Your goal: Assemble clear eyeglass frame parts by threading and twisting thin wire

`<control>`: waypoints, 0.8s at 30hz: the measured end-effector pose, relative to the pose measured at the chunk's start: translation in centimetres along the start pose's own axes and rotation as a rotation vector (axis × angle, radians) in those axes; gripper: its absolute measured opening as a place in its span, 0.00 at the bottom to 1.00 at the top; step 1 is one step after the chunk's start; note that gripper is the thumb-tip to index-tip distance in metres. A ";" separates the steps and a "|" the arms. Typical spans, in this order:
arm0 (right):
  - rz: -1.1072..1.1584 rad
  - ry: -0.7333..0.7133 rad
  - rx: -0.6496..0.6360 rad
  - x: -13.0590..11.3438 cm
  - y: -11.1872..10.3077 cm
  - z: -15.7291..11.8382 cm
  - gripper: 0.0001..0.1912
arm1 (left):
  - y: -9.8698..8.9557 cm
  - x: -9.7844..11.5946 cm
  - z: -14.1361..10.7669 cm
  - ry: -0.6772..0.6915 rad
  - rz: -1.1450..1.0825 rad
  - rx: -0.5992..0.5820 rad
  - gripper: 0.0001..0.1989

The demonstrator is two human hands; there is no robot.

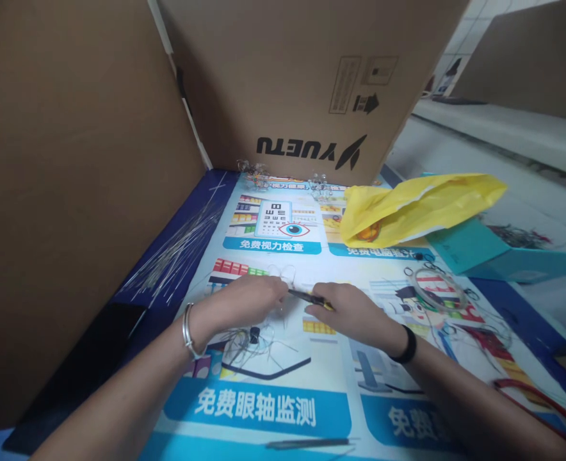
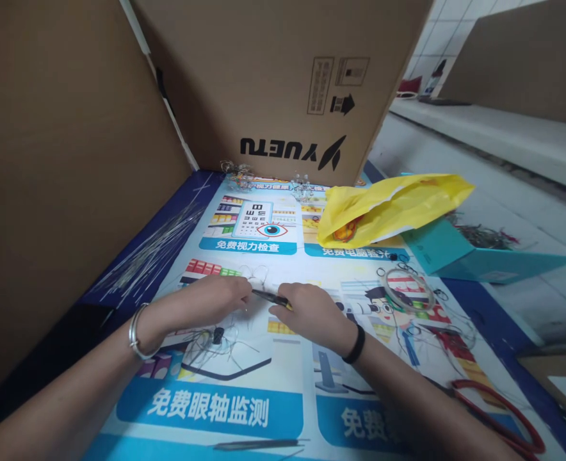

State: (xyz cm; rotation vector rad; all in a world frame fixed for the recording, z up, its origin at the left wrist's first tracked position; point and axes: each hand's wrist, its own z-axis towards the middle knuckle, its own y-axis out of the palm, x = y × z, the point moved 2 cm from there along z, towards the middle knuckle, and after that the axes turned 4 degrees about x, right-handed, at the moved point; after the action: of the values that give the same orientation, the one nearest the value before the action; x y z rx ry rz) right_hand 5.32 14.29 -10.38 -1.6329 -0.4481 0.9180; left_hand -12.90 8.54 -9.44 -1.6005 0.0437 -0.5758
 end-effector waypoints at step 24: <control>1.047 0.089 0.278 -0.8 2.0 0.3 0.09 | 1.9 1.7 1.7 -0.340 -0.979 0.384 0.09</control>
State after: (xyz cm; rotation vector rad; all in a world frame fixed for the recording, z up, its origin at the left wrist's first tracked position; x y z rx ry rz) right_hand 4.23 13.42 -11.99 -1.6030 0.6578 1.5604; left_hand -10.22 9.28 -10.65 -1.2450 -1.0899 -0.9663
